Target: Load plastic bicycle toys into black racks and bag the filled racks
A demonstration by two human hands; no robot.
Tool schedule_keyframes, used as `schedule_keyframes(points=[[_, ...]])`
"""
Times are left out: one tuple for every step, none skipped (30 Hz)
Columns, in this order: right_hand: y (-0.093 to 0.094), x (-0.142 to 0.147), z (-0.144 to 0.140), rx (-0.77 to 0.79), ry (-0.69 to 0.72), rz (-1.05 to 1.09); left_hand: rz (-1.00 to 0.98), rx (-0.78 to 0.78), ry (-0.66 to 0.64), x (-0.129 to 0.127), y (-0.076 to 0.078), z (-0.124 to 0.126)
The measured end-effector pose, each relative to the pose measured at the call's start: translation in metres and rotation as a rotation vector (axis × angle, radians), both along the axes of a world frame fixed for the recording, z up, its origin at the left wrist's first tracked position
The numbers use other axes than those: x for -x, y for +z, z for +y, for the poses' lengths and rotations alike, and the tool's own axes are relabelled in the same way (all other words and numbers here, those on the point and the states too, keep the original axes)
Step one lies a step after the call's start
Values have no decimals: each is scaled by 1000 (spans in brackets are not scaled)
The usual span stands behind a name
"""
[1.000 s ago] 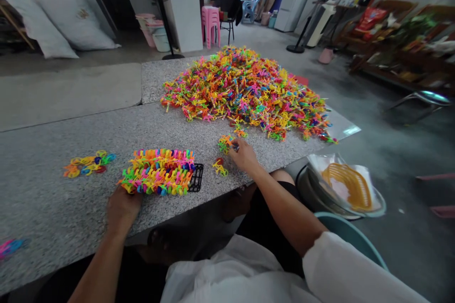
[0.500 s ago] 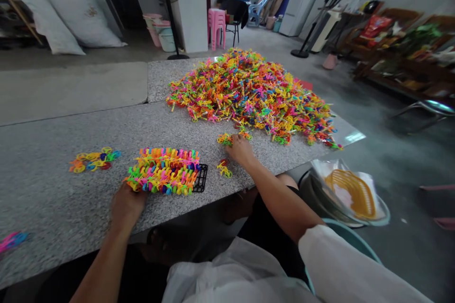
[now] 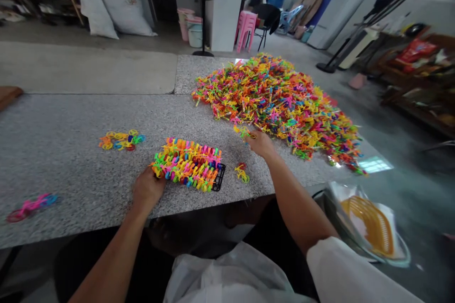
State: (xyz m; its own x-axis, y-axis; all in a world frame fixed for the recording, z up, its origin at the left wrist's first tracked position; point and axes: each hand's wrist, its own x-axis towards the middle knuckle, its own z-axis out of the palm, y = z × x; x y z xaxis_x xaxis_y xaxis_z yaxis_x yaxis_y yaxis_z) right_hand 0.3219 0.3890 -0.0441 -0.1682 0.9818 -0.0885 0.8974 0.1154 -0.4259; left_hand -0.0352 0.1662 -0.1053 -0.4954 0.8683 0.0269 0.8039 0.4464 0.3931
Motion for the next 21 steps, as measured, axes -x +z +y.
schedule_keyframes(points=[[1,-1,2,62,10,21,0,0,-7,0,0,0],[2,-4,3,113,9,43,-2,3,-11,0,0,0],[2,-6,3,151,3,69,-7,6,-12,0,0,0],[3,-9,2,173,-10,100,-10,9,-6,0,1,0],[3,-13,1,174,-34,135,-14,13,4,0,1,0],[4,-16,-3,155,-68,171,-17,16,13,0,2,0],[4,-19,-8,125,-96,205,-20,19,15,0,2,0],[5,-22,-15,97,-103,232,-23,22,12,-1,3,0],[5,-24,-24,80,-82,248,-24,24,10,-1,4,0],[4,-26,-35,77,-29,252,-25,27,9,-2,4,0],[2,-26,-48,84,54,249,-25,27,8,-3,5,0],[-2,-26,-62,94,153,237,-25,25,11,-3,6,0],[-7,-25,-77,90,245,218,-25,23,16,-4,6,0],[-12,-23,-91,71,316,188,-27,19,20,-4,6,0],[-18,-20,-103,40,362,147,-29,13,20,-4,6,0],[-23,-16,-113,8,387,100,-31,7,17,-4,5,0],[-27,-13,-120,-16,393,52,-34,4,14,-4,4,0],[-30,-10,-124,-31,384,9,-36,1,9,-3,3,0],[-32,-7,-124,-36,366,-29,-39,-2,4,-2,2,0],[-34,-5,-123,-35,341,-64,-43,-4,0,-2,1,0],[-34,-4,-119,-32,316,-96,-47,-5,-2,-2,1,0]])
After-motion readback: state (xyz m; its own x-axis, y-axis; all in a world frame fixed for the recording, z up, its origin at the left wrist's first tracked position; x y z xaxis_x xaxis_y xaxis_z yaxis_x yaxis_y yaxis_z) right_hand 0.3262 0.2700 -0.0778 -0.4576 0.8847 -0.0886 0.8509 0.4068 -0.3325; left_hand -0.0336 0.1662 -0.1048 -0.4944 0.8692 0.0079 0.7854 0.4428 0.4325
